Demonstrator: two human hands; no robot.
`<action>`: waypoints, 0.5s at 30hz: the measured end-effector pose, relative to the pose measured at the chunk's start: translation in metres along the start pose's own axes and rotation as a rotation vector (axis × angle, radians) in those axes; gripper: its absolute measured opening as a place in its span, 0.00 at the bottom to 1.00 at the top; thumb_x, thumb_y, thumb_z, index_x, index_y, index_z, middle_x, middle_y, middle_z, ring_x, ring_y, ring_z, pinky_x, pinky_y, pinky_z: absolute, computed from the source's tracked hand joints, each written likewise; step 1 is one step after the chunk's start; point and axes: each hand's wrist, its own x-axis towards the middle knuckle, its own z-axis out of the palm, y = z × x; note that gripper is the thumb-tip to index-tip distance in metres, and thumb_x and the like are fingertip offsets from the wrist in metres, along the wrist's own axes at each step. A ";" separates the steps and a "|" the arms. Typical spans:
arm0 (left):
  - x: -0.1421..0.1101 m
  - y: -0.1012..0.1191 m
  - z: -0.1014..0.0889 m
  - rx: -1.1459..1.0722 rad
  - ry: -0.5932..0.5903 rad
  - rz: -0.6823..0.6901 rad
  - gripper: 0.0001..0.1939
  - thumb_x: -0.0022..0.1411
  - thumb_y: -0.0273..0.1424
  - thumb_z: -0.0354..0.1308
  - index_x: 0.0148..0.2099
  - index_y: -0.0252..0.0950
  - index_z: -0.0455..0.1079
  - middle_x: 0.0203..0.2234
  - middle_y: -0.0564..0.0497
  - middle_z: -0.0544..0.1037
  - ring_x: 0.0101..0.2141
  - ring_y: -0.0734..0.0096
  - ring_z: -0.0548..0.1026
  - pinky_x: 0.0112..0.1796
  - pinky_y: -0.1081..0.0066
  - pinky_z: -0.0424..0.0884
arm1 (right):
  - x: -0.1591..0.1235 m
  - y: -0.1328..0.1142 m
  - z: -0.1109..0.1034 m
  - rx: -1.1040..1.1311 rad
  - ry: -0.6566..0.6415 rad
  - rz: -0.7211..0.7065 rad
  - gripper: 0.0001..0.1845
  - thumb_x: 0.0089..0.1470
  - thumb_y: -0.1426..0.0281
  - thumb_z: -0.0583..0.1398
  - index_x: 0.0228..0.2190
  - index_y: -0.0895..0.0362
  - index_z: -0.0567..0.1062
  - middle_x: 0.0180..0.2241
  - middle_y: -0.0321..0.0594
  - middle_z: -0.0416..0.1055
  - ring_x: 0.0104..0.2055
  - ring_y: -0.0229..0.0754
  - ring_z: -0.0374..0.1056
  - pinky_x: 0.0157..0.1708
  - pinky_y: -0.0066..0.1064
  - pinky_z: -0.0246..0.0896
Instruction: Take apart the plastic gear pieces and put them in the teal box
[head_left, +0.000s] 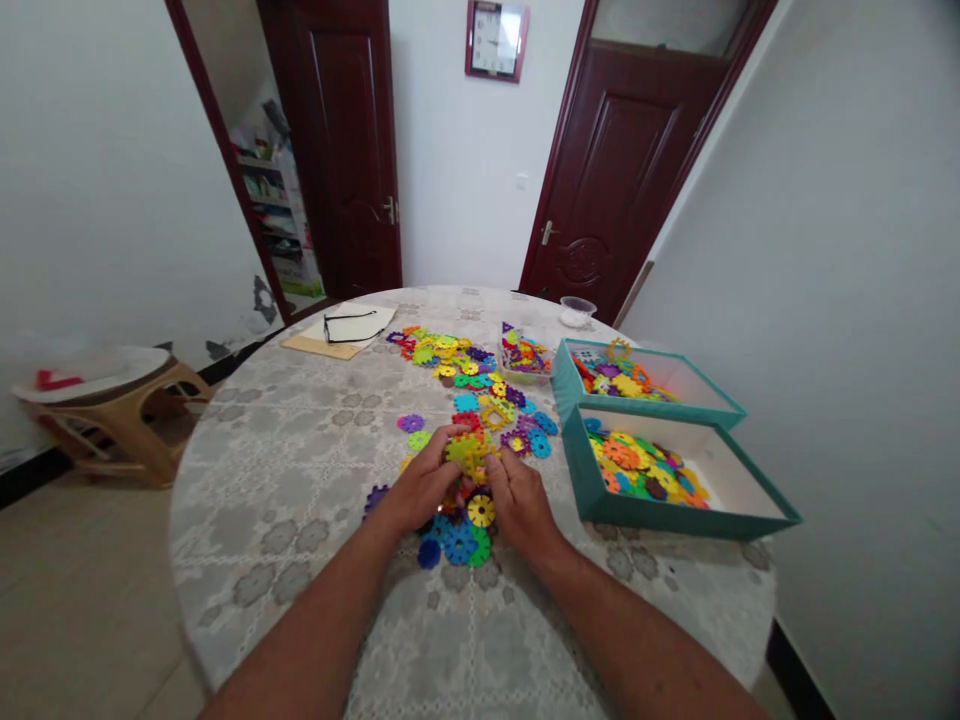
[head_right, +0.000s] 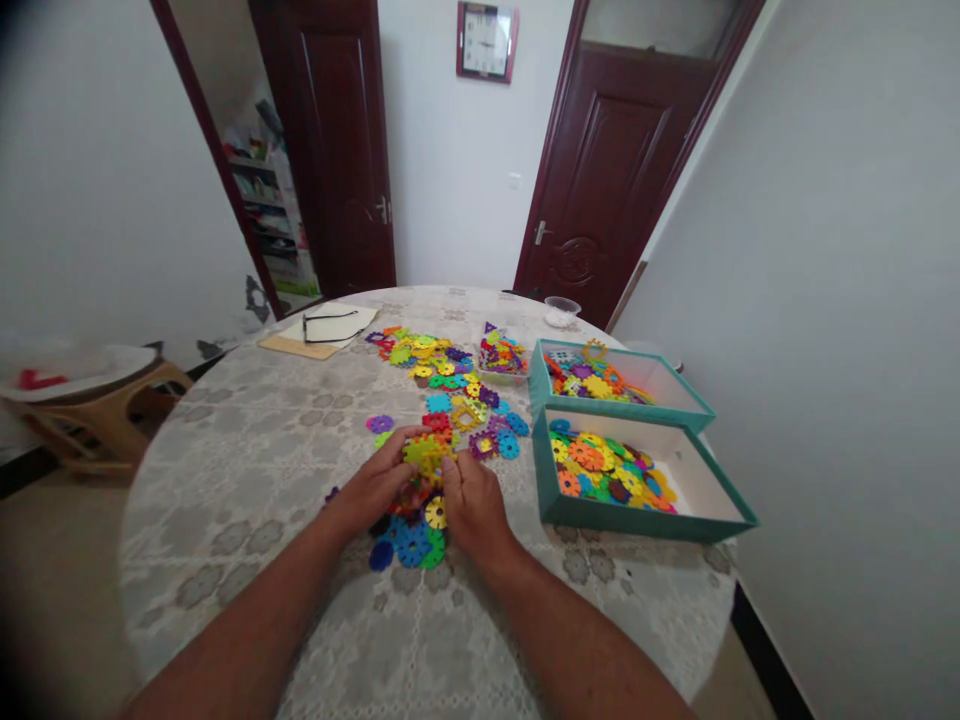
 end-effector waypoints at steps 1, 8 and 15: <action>-0.001 0.001 0.002 0.009 -0.025 0.003 0.29 0.65 0.33 0.54 0.67 0.42 0.58 0.30 0.55 0.78 0.24 0.70 0.77 0.27 0.72 0.74 | 0.000 -0.001 0.000 -0.057 -0.009 -0.025 0.20 0.70 0.55 0.50 0.29 0.52 0.68 0.25 0.34 0.68 0.28 0.40 0.63 0.30 0.30 0.51; -0.002 0.005 0.004 0.078 0.065 -0.056 0.28 0.66 0.36 0.55 0.66 0.43 0.59 0.24 0.59 0.73 0.21 0.72 0.73 0.22 0.75 0.70 | 0.011 0.008 -0.012 -0.254 0.031 -0.187 0.18 0.72 0.64 0.47 0.34 0.52 0.73 0.32 0.39 0.70 0.37 0.44 0.67 0.39 0.33 0.59; 0.006 0.006 -0.009 -0.289 0.329 -0.116 0.24 0.59 0.33 0.59 0.58 0.44 0.61 0.40 0.50 0.75 0.30 0.68 0.81 0.25 0.70 0.78 | 0.027 0.052 -0.020 -0.621 0.129 -0.202 0.21 0.56 0.81 0.56 0.47 0.55 0.80 0.52 0.52 0.73 0.54 0.55 0.64 0.55 0.45 0.59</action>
